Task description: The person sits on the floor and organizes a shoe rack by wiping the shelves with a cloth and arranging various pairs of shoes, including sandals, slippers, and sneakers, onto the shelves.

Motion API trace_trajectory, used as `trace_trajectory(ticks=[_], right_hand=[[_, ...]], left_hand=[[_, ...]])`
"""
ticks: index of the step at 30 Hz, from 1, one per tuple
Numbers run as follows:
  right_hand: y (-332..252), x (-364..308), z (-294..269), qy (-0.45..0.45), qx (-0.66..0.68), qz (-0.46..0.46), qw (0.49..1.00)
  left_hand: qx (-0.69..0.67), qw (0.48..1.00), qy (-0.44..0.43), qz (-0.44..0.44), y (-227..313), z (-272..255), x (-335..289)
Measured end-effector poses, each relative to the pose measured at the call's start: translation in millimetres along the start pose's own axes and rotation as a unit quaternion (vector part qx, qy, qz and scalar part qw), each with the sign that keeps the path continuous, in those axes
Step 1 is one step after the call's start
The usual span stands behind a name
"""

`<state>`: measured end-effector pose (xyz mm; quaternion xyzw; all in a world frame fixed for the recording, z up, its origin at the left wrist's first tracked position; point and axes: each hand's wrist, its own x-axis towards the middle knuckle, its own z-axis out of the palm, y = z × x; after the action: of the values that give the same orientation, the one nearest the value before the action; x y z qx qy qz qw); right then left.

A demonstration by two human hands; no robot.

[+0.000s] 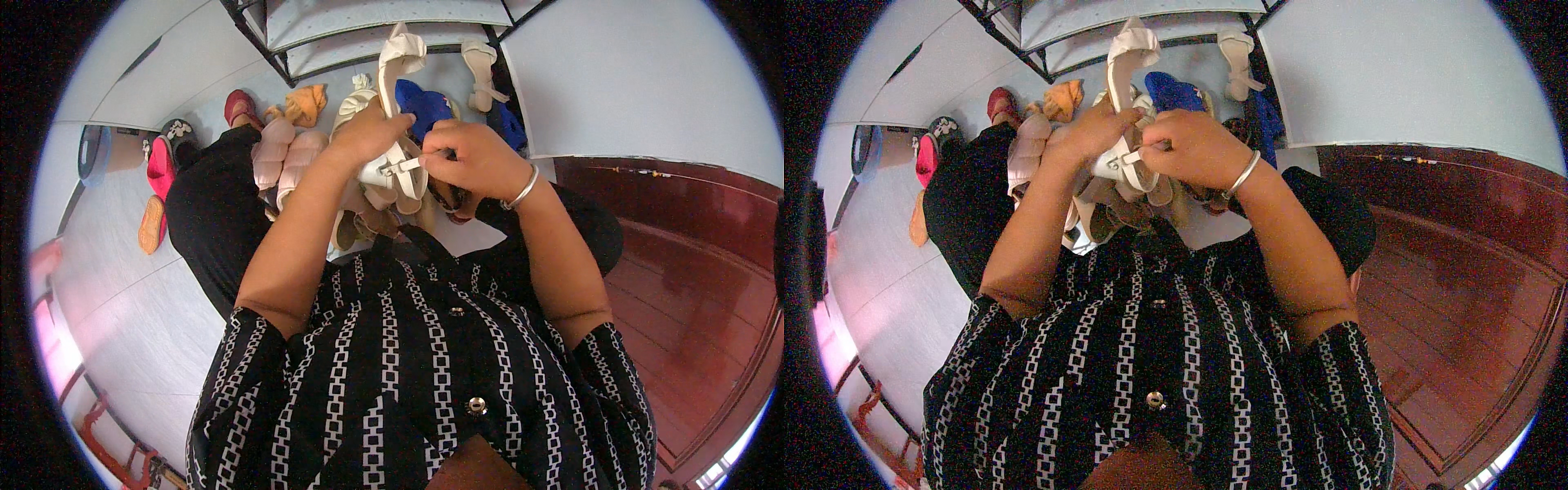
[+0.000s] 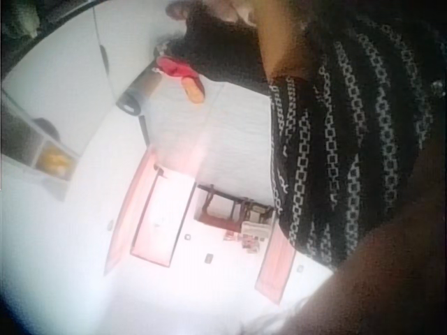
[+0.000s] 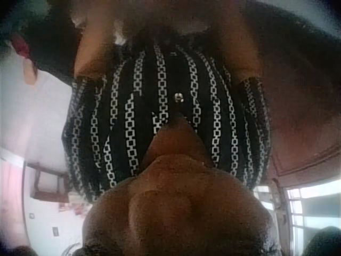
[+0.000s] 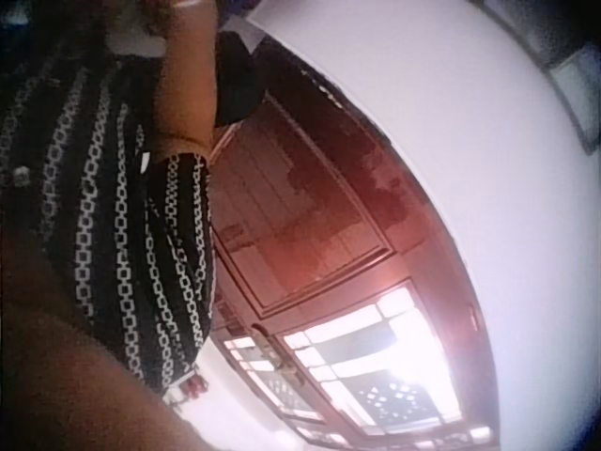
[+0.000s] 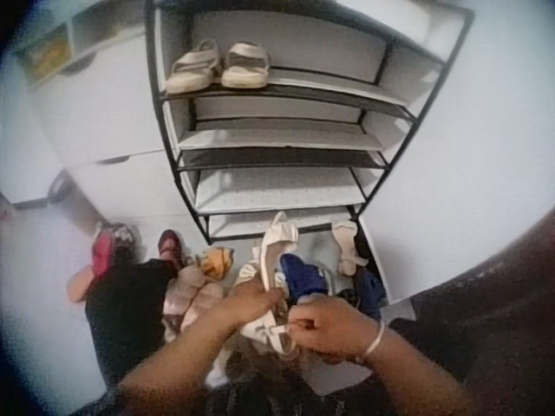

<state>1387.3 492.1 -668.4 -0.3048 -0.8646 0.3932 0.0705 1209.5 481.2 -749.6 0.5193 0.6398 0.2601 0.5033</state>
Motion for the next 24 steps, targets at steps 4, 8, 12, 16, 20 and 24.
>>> trace_trajectory(ticks=[4, 8, 12, 16, 20, 24], right_hand=[[4.0, 0.2, -0.5, 0.050, 0.032, 0.002, 0.998], [9.8, -2.6, -6.1, 0.099, 0.078, 0.030, 0.992], [16.6, -5.8, -17.9, 0.123, 0.158, 0.082, 0.976], [57.9, -3.1, -21.6, 0.240, 0.229, 0.131, 0.934], [152.5, -23.0, -24.3, 0.402, 0.416, 0.341, 0.741], [247.6, -66.8, -4.3, 0.315, 0.176, 0.487, 0.795]], left_hand=[[0.038, 0.999, -0.027, -0.025, -13.9, -0.6, 6.1], [-0.043, 0.999, -0.031, -0.013, 0.0, -3.9, -0.7], [-0.308, 0.938, -0.083, -0.135, 5.9, -3.6, -6.6], [-0.495, 0.838, -0.136, -0.183, -25.0, 7.8, 3.1], [-0.589, 0.772, -0.138, -0.198, -35.0, 24.2, 3.4], [-0.611, 0.762, -0.090, -0.194, -2.4, 33.7, -9.8]])
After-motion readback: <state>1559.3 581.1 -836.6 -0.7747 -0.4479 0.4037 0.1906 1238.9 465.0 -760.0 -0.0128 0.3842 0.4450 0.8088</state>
